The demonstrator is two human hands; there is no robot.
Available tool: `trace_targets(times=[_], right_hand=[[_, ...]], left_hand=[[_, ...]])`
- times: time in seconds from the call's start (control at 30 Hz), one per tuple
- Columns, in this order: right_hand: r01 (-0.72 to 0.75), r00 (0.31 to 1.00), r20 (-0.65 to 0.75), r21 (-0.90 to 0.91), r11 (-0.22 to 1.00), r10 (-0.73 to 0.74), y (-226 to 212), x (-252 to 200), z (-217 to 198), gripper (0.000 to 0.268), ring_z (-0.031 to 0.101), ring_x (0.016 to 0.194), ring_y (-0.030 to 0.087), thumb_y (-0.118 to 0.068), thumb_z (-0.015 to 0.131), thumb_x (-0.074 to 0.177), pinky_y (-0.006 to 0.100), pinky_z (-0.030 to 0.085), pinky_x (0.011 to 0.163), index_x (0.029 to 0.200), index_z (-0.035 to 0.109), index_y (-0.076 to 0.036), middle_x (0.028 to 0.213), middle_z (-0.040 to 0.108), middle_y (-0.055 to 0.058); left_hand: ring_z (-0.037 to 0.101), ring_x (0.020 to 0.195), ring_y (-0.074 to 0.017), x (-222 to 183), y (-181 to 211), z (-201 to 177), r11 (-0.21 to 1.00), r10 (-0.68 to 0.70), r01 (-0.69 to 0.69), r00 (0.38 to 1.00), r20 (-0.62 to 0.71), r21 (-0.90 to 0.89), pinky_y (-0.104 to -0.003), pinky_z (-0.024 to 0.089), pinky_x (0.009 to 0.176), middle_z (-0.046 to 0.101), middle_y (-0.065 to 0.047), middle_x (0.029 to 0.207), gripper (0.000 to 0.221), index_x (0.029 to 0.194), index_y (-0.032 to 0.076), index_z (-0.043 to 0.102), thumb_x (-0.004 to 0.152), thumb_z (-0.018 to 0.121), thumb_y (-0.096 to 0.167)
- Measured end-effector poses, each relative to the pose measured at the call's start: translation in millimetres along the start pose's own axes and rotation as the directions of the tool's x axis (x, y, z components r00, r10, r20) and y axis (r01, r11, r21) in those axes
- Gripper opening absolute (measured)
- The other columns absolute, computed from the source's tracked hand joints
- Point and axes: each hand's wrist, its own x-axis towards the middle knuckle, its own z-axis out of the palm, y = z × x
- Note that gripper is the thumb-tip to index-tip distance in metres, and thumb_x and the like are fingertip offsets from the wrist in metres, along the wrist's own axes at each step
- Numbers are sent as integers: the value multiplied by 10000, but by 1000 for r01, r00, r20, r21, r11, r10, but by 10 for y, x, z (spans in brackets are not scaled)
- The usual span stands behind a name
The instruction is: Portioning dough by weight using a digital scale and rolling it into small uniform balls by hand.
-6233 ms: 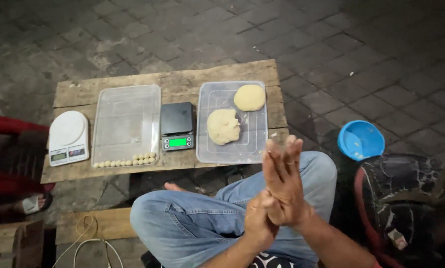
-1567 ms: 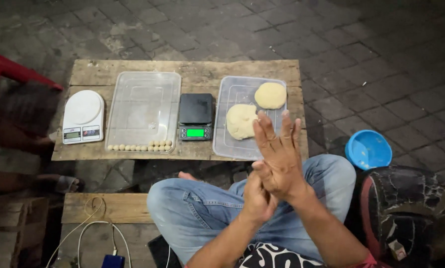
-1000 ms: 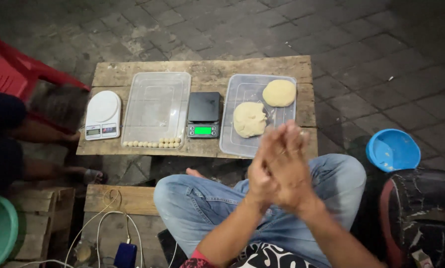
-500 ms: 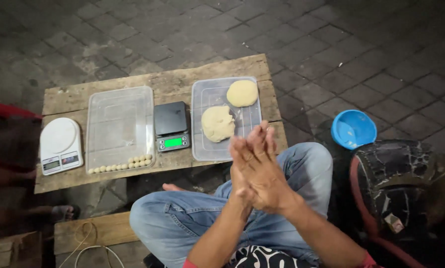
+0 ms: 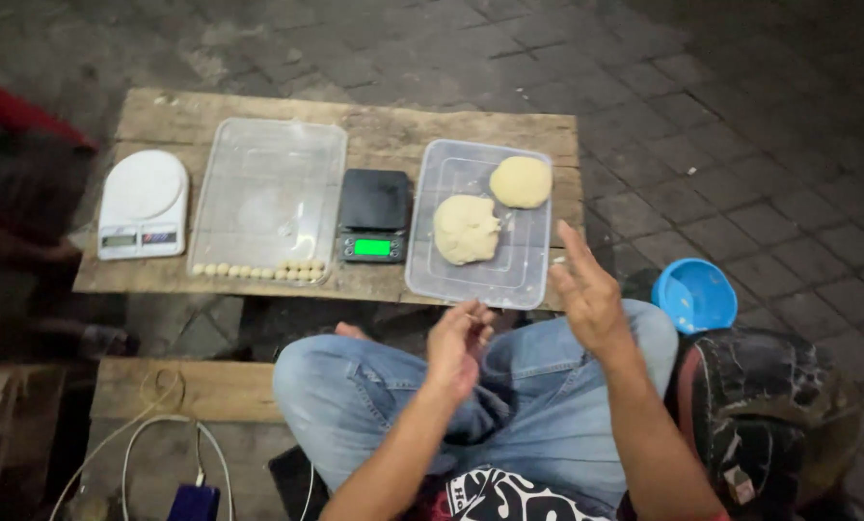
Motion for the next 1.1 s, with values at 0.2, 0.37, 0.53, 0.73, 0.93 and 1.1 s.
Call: trace_targets(times=[0.2,0.37,0.53,0.73,0.93,1.1], right_hand=[[-314,948,28,-84,946,317,655,-243,111,504,536,1313,385,-242,702,992,497,426,1127,1471,610,-112,1373,623,219],[-421,904,32,-94,902,426,1081,-424,340,408,660,1181,336,-257,734,989,475,522,1006,1379,687,-146,1221,718,184],[-412,903,77,-128,902,423,1175,-407,414,416,662,1164,356,-265,744,986,489,536,976,1371,693,-114,1226,711,207],[-460,877,119,-77,885,466,1187,-384,426,398,662,1150,376,-218,753,972,486,554,944,1335,703,-62,1219,702,253],[-476,867,135,-60,878,479,1208,-391,452,378,672,1114,388,-236,752,974,476,572,909,1306,720,-56,1173,714,254],[-465,870,132,-96,880,475,1143,-380,410,366,683,1087,377,-274,741,980,466,584,888,1285,739,-72,1136,734,228]], left_hand=[[749,866,-190,-165,992,-118,907,382,-387,922,67,165,-227,640,662,722,-132,1113,334,1251,-26,612,918,611,-30],[540,567,-64,-51,1697,-400,544,739,-622,673,29,563,-197,488,482,699,-46,794,257,1070,96,785,831,721,28],[599,570,-86,478,2263,-920,397,817,-553,577,-8,733,-234,494,528,702,-42,782,274,1077,161,805,812,777,100],[697,727,-140,1054,2813,-1438,224,867,-403,498,8,887,-291,581,650,730,-46,885,308,1059,162,806,779,761,39],[745,905,-282,1263,3069,-1691,-12,847,-188,521,111,982,-433,584,789,766,-81,958,260,1083,157,775,851,679,89],[713,1025,-353,1248,3046,-1667,-200,749,-64,633,195,978,-485,579,877,712,-118,1054,242,1044,112,774,833,717,7]])
